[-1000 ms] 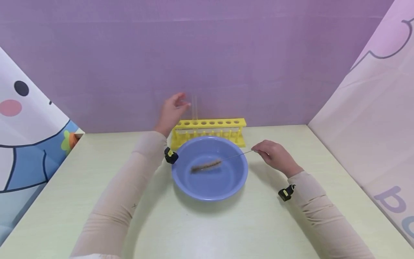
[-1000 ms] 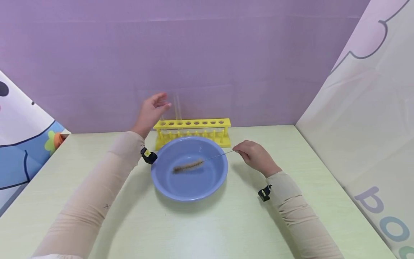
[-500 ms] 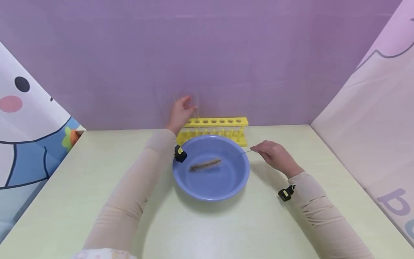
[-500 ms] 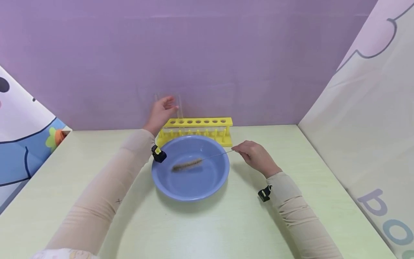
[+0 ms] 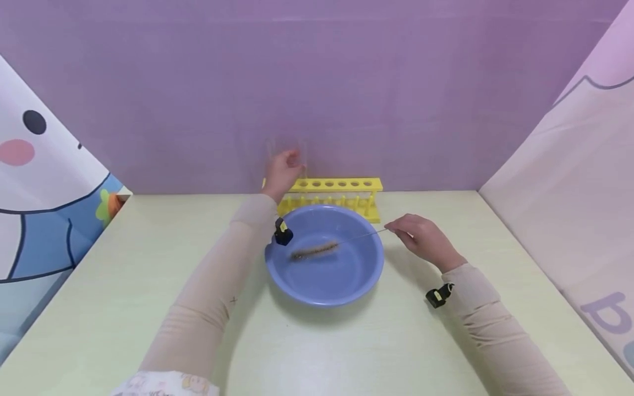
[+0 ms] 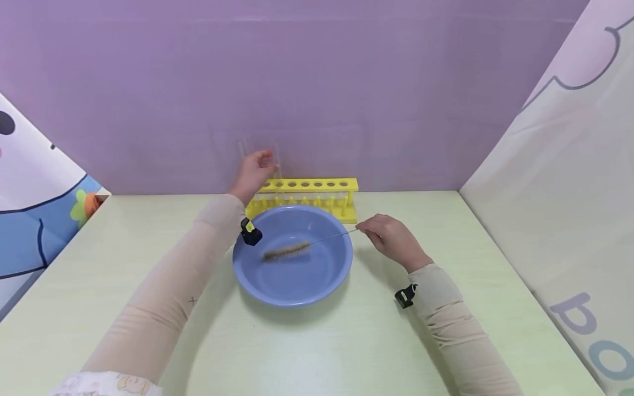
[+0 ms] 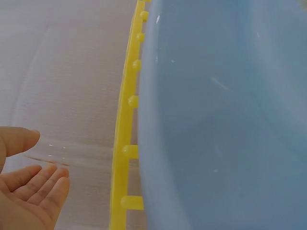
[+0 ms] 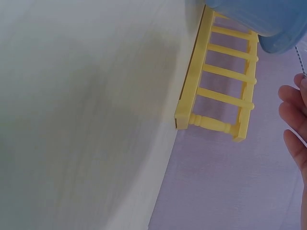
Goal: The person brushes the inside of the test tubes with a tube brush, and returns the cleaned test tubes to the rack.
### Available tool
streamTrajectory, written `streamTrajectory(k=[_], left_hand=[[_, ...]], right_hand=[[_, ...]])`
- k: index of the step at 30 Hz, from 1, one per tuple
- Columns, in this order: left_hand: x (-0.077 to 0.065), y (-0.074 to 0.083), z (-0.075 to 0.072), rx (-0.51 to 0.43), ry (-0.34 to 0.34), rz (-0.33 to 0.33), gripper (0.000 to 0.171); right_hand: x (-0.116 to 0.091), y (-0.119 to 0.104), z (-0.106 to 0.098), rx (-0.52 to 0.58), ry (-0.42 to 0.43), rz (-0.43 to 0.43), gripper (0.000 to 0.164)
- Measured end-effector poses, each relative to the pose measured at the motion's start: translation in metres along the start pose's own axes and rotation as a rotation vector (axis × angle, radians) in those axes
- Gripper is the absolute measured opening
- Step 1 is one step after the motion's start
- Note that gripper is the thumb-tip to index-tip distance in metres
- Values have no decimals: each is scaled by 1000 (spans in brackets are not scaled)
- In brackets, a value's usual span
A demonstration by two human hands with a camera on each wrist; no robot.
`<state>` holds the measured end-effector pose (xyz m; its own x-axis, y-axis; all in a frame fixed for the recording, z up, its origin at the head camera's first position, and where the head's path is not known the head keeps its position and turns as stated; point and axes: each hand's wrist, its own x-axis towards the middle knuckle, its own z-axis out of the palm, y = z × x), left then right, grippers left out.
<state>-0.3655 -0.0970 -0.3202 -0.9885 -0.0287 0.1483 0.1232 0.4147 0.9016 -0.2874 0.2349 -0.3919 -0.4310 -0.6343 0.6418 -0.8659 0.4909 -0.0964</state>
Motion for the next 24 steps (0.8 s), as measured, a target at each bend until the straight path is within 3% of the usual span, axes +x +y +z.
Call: streamTrajectory(k=[10,24], left_hand=[[9,-7,10,47,-28,-32,51],[5,-11,9,111,-23,-1,28]], right_hand=[[0,-3,0,9,0,9,25],[-1,-3,-1,22,4,45,27]])
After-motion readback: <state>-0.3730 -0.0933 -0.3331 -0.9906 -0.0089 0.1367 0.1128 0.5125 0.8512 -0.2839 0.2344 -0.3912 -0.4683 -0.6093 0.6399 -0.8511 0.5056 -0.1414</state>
